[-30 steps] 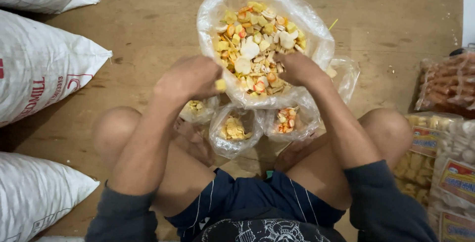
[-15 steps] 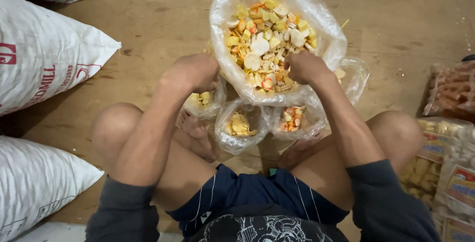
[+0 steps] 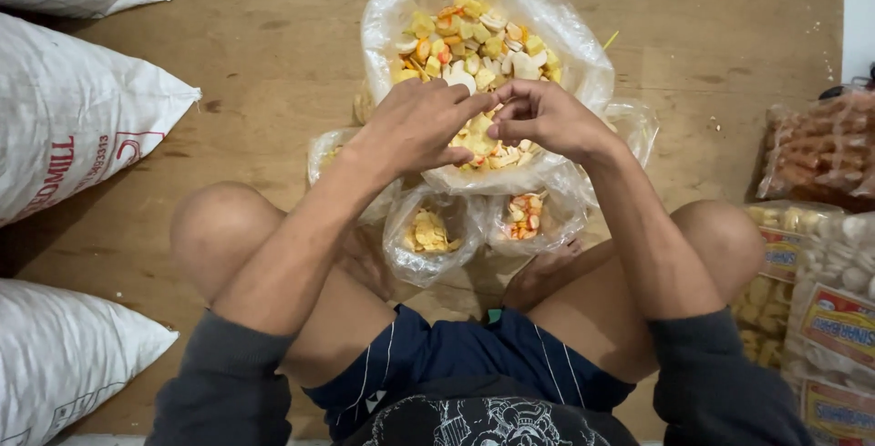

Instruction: The person sits on the floor and sorts mixed snack pieces from a large plastic bag into several smaller plastic bags. They use both hands to pick up handfuls of snacks and distribute them into the smaller bags placed in front of them.

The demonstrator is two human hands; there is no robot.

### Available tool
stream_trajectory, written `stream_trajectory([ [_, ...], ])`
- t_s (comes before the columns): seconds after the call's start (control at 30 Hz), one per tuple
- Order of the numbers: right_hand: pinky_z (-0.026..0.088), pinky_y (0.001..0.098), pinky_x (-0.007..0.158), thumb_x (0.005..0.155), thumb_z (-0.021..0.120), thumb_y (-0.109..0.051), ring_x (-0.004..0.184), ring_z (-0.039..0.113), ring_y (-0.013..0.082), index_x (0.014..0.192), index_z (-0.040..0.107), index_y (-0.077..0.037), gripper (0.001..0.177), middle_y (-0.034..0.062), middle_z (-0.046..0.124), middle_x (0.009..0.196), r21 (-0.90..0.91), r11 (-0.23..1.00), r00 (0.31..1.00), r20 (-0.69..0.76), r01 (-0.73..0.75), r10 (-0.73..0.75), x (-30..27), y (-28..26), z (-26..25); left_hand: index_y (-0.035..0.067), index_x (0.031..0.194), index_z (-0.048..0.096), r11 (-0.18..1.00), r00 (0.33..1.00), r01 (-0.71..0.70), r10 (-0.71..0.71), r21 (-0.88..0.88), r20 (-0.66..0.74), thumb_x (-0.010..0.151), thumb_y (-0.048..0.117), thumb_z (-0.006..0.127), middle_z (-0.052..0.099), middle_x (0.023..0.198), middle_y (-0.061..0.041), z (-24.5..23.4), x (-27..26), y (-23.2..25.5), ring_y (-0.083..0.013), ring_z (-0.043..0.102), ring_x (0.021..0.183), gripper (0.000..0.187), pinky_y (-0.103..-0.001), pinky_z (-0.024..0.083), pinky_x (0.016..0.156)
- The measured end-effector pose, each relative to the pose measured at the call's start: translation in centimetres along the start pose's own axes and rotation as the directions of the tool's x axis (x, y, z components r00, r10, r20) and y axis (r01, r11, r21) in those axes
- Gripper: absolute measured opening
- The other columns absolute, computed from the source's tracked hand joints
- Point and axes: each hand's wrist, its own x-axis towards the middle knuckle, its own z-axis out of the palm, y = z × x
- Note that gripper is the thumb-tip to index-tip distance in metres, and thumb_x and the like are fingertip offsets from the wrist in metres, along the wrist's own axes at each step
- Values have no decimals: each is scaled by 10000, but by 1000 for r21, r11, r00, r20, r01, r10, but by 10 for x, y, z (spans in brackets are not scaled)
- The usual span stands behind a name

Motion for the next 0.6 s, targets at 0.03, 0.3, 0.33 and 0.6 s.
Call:
stream_trajectory([
  [0.03,579,262,693,827,767,-12,739,670,128,1169,665,-21,356,82,739,899,1,1000,1000,-1,0,0,1,4,-2,122,1385,551,1000,1000,-1,1,0,1,835,401,832,690,1025,-108,6,1,-3,-353,685,993,678,-513,562,773],
  [0.3,573,259,721,834,809,-55,788,698,156,1419,535,-30,647,130,744,957,97,994,993,98,54,-63,-2,-3,-18,168,1125,712,995,996,-88,88,46,8,818,542,769,722,929,-68,13,-2,-6,-317,701,899,488,-468,561,703],
  [0.33,573,259,721,834,809,-55,788,698,156,1419,535,-30,647,130,744,957,99,994,994,94,55,-64,2,2,-21,168,1125,712,995,996,-92,92,47,10,818,542,769,722,929,-68,14,-4,-4,-317,701,899,488,-468,561,703],
  [0.6,594,406,823,879,791,-162,964,745,329,1486,523,-160,663,153,759,1096,-457,888,987,105,-59,119,46,46,6,185,1130,771,975,860,220,-188,-12,475,626,672,868,760,998,-155,5,-11,-7,-389,734,1028,707,-552,594,848],
])
